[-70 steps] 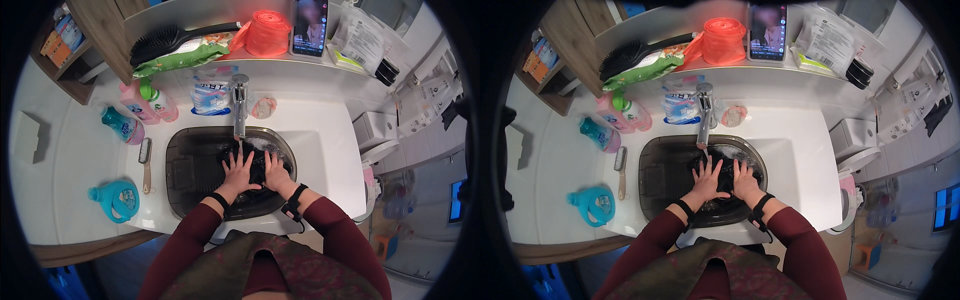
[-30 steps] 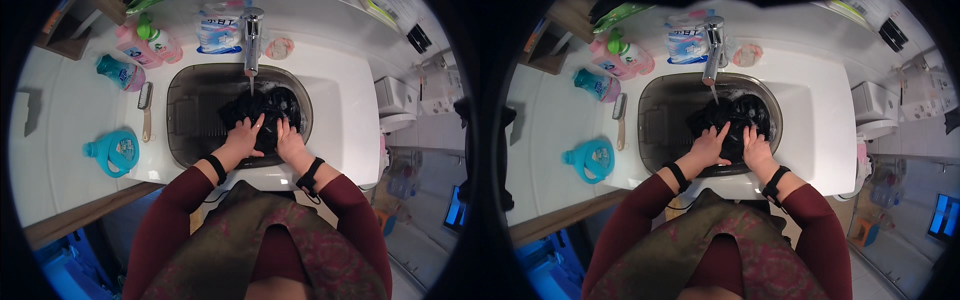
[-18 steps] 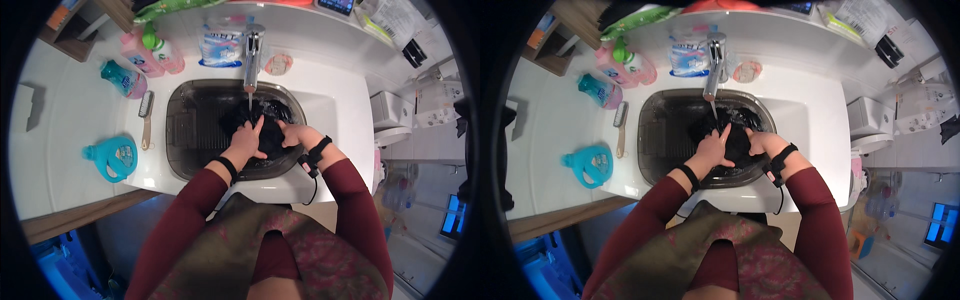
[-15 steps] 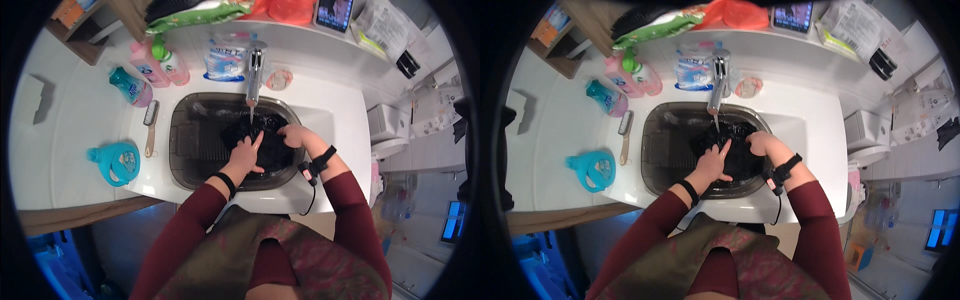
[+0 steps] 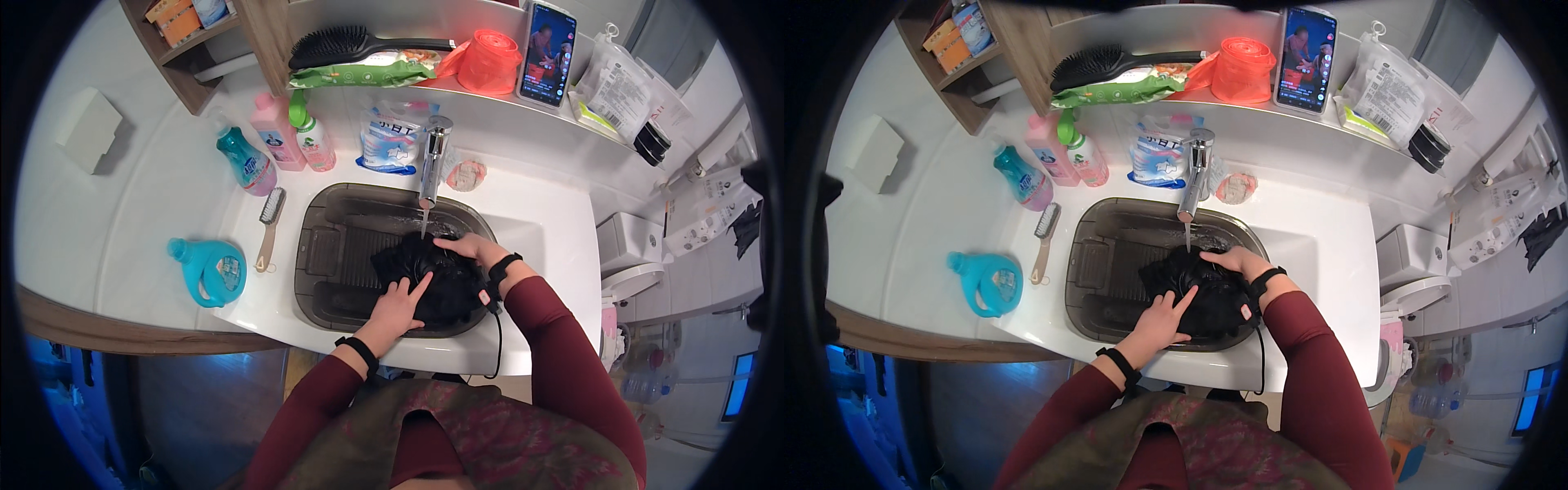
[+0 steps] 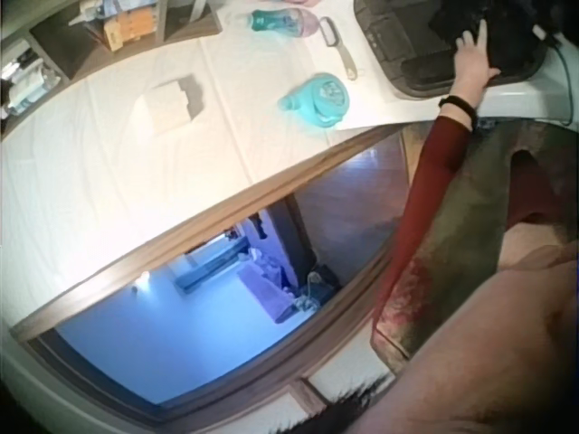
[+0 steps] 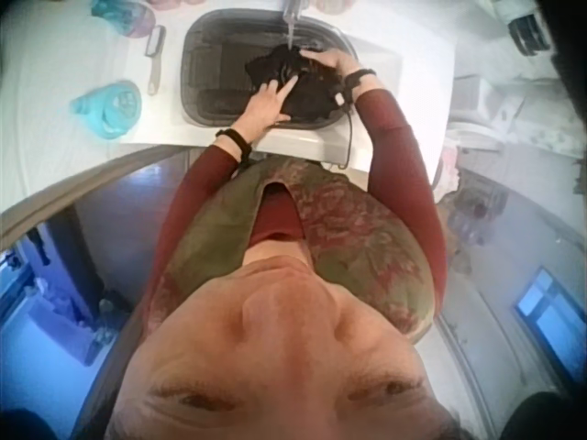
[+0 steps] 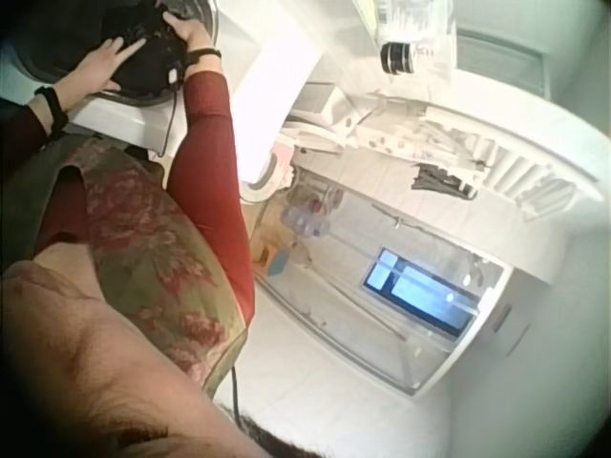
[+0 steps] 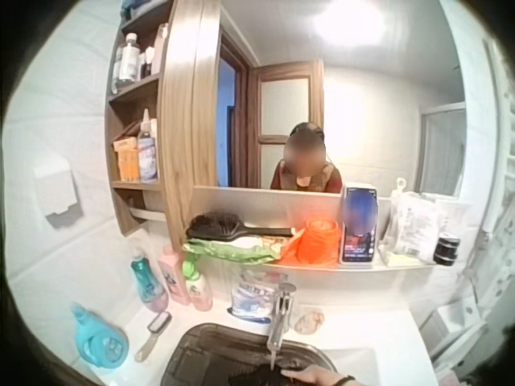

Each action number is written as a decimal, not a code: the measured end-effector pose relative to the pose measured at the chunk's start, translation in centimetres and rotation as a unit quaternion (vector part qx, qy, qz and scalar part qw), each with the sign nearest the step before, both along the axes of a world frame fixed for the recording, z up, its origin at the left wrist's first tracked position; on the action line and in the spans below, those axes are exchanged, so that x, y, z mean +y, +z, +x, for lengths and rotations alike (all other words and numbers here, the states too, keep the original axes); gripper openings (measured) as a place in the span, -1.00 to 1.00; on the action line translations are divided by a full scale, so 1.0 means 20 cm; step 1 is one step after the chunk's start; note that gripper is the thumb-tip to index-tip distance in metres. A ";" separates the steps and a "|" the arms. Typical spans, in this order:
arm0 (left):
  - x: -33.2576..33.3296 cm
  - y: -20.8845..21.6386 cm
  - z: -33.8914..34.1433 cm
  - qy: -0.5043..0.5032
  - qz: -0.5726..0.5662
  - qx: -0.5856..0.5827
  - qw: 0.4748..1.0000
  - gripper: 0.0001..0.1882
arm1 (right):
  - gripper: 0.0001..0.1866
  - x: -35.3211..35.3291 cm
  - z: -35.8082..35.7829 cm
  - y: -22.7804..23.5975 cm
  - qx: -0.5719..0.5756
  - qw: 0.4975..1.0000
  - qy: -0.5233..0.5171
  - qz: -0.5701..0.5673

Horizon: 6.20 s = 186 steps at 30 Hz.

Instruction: The person hand-washes a black garment in a sink under running water. They repeatedly rub, squeeze, and rinse the fabric, occasionally lifting and repositioning it. The garment remains in the sink throughout the clip.

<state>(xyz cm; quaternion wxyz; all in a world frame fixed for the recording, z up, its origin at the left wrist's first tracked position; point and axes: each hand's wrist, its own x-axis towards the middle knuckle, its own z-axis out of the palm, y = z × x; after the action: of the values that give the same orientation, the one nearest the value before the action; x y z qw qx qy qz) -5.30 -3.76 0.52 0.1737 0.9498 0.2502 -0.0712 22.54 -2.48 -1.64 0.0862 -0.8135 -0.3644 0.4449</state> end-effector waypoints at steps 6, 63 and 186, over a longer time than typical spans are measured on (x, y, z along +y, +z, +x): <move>0.03 -0.02 -0.14 0.104 -0.227 -0.162 0.955 0.44 | -0.42 -0.25 -0.13 -0.05 -0.089 0.984 -0.062 0.140; 0.22 0.00 0.36 0.064 -0.107 -0.062 0.990 0.46 | -0.52 -0.63 -0.34 0.06 0.146 0.868 -0.253 0.401; 0.38 -0.16 0.40 0.059 -0.003 0.051 0.997 0.58 | -0.43 -0.03 -0.14 -0.13 -0.156 0.987 0.037 0.029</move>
<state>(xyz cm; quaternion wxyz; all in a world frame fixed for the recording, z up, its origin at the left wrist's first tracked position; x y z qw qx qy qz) 2.78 3.87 -2.59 0.1677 0.9280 0.3137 -0.1105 19.80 -3.02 -4.33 0.0355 -0.8560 -0.4164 0.3043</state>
